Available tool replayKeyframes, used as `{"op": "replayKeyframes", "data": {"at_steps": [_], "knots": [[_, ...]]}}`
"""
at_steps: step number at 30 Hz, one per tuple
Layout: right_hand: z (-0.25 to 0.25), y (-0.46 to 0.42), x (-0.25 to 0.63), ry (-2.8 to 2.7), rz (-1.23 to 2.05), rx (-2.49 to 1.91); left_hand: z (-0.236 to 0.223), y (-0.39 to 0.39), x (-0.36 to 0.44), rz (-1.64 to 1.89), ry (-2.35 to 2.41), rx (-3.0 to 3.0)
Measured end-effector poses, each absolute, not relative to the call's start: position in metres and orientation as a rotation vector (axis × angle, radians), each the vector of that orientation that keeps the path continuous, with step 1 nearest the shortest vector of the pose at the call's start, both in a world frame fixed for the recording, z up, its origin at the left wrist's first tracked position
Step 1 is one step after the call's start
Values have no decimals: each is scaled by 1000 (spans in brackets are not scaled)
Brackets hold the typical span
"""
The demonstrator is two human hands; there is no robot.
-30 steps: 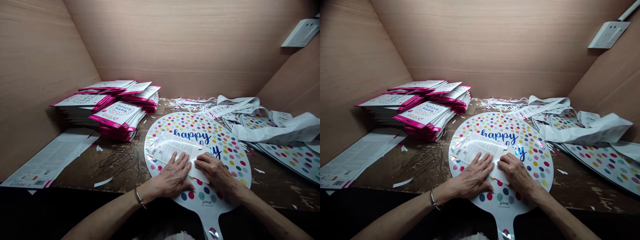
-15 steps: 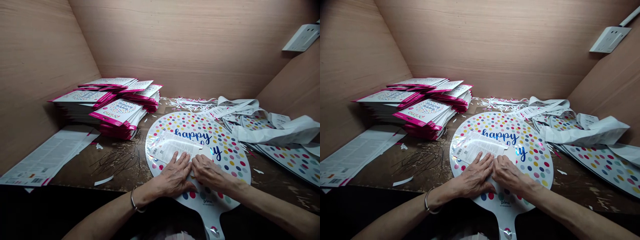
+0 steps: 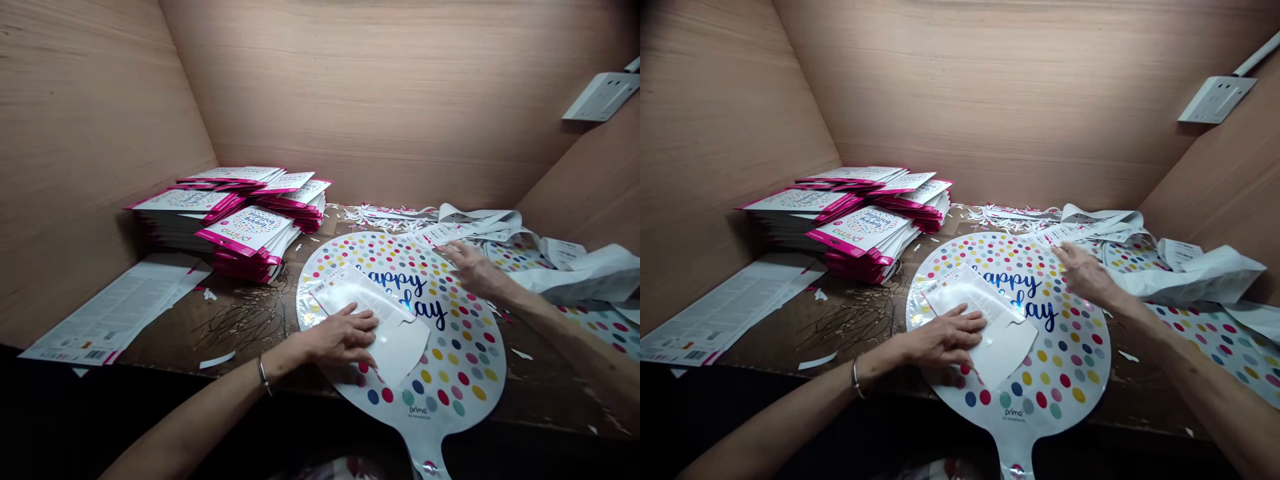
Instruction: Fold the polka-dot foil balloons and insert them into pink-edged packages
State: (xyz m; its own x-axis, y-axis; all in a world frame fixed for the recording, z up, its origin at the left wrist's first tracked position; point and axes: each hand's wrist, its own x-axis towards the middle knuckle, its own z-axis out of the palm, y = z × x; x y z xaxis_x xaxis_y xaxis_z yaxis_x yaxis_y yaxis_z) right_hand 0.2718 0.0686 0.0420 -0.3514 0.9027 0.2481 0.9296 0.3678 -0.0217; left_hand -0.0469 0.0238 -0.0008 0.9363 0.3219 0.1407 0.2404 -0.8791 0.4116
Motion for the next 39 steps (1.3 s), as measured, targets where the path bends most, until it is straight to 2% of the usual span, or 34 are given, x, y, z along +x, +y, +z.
{"op": "replayKeyframes", "data": {"at_steps": [4, 9, 14, 19, 22, 26, 29, 31, 35, 39], "knots": [[8, 6, 224, -2714, 110, -1236, 13, 39, -67, 267, 301, 2744], [-14, -61, 164, -2681, -52, -1132, 8, -16, -84, 375, 573, 2845], [-13, -70, 160, -2623, -16, -993, -9, -64, -93, 530, 763, 2887], [-7, -66, 158, -2559, 175, -880, -6, -63, -97, 636, 777, 2789], [-7, -59, 152, -2470, 265, -976, -9, -61, -95, 720, 839, 2699], [-13, -47, 134, -2331, 88, -1398, -21, -59, -89, 874, 1194, 2703], [-15, -39, 122, -2352, -81, -1492, -24, -58, -86, 716, 1260, 2818], [-14, -39, 118, -2430, -125, -1376, -22, -60, -88, 582, 1188, 2873], [-15, -58, 119, -2523, 19, -1087, -19, -77, -98, 474, 1106, 2971], [-19, -74, 123, -2426, -219, -723, -19, -95, -103, 595, 1034, 3077]]}}
